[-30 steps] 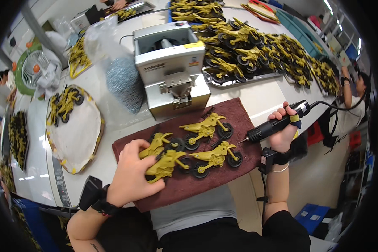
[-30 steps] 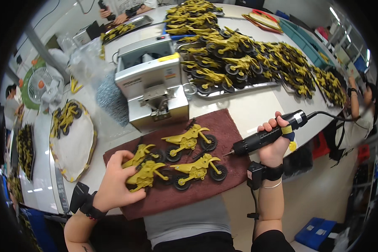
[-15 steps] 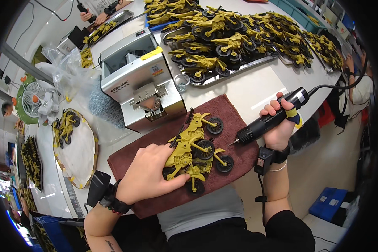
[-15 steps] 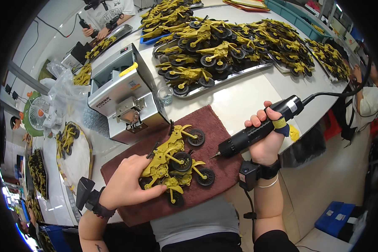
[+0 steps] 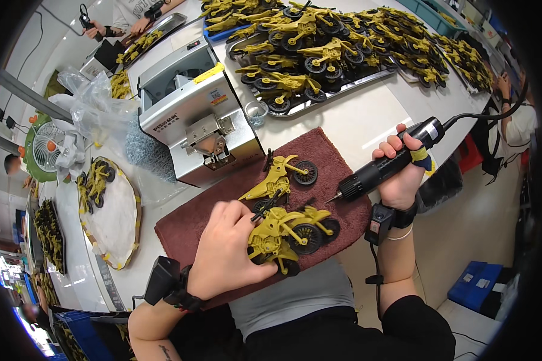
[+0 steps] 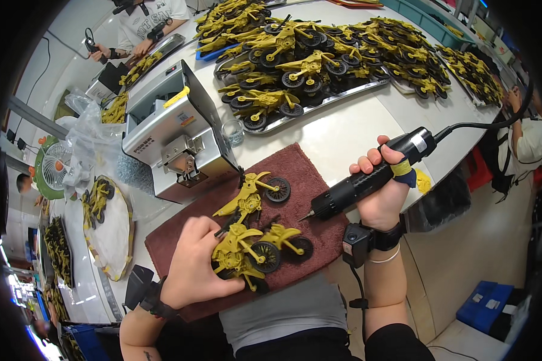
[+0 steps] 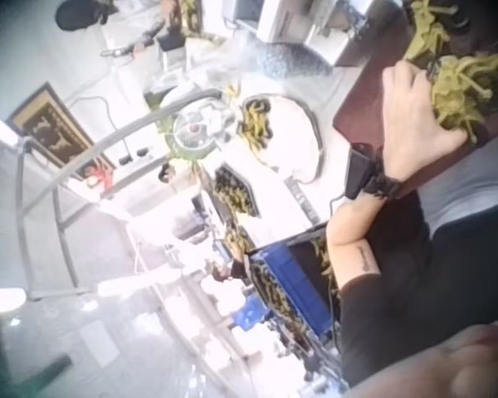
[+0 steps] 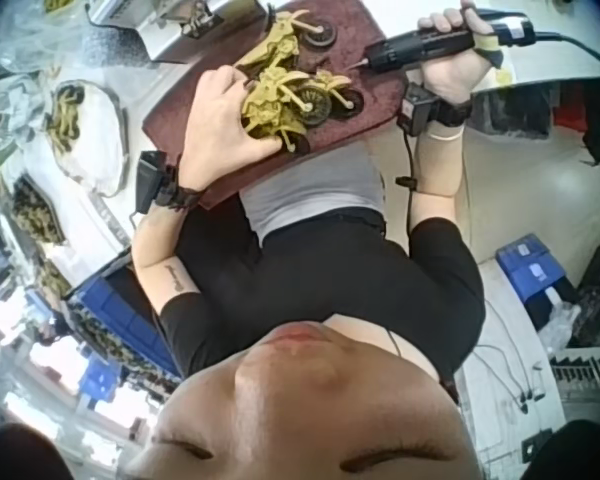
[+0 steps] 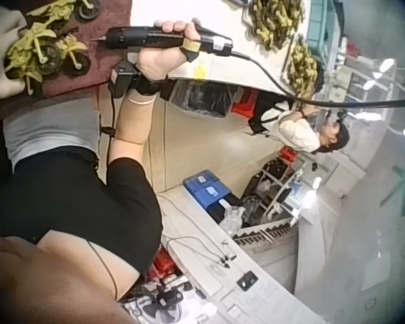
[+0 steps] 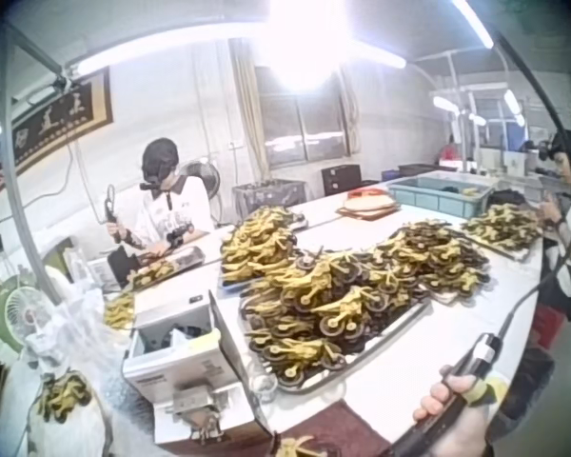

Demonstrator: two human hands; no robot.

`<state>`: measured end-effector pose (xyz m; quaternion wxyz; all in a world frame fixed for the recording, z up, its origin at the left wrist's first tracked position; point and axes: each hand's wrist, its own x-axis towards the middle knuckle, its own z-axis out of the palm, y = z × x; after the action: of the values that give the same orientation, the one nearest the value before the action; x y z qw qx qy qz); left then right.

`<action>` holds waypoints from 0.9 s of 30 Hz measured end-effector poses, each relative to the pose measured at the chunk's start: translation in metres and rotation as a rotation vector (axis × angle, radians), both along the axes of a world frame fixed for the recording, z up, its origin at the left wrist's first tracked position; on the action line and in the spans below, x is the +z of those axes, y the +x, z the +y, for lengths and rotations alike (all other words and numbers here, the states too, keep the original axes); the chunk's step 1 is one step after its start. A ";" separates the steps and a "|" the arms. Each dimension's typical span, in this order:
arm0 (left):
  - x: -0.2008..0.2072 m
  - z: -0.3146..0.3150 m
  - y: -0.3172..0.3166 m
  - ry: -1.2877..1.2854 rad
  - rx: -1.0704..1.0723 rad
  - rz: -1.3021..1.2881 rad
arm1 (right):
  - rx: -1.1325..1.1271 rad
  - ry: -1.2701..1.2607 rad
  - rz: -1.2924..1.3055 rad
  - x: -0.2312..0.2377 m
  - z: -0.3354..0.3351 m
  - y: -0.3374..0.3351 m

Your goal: Assemble small yellow toy motorcycles using an electric screwdriver.

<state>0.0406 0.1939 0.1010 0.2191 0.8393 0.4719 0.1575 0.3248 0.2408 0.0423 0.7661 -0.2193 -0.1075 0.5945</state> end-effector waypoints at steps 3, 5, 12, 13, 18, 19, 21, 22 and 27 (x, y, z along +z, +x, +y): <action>0.007 0.013 0.011 0.077 0.035 -0.246 | -0.005 -0.002 -0.006 0.001 -0.001 0.000; -0.004 0.029 0.011 0.101 -0.071 -0.072 | -0.003 0.000 -0.008 0.000 0.000 -0.001; -0.006 0.033 0.025 -0.122 -0.086 0.061 | -0.005 0.004 0.010 -0.004 -0.001 0.000; -0.006 0.032 0.023 -0.123 -0.087 0.059 | -0.005 0.004 0.010 -0.003 -0.001 -0.001; -0.008 0.016 0.030 -0.132 -0.082 0.004 | -0.014 0.000 0.003 -0.003 -0.003 -0.001; -0.007 0.008 0.036 -0.056 -0.038 0.039 | -0.008 0.001 0.010 -0.003 -0.003 0.000; -0.009 -0.001 0.046 0.036 0.013 0.024 | -0.015 -0.001 0.007 -0.001 -0.004 0.002; -0.008 -0.001 0.047 0.044 0.017 0.025 | -0.017 -0.004 0.006 -0.001 -0.003 0.002; -0.009 -0.001 0.056 -0.064 0.059 -0.096 | -0.023 -0.006 -0.004 -0.002 0.002 0.009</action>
<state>0.0971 0.1933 0.0924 0.2636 0.8091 0.4901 0.1887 0.3337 0.2426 0.0406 0.7721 -0.2242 -0.1045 0.5854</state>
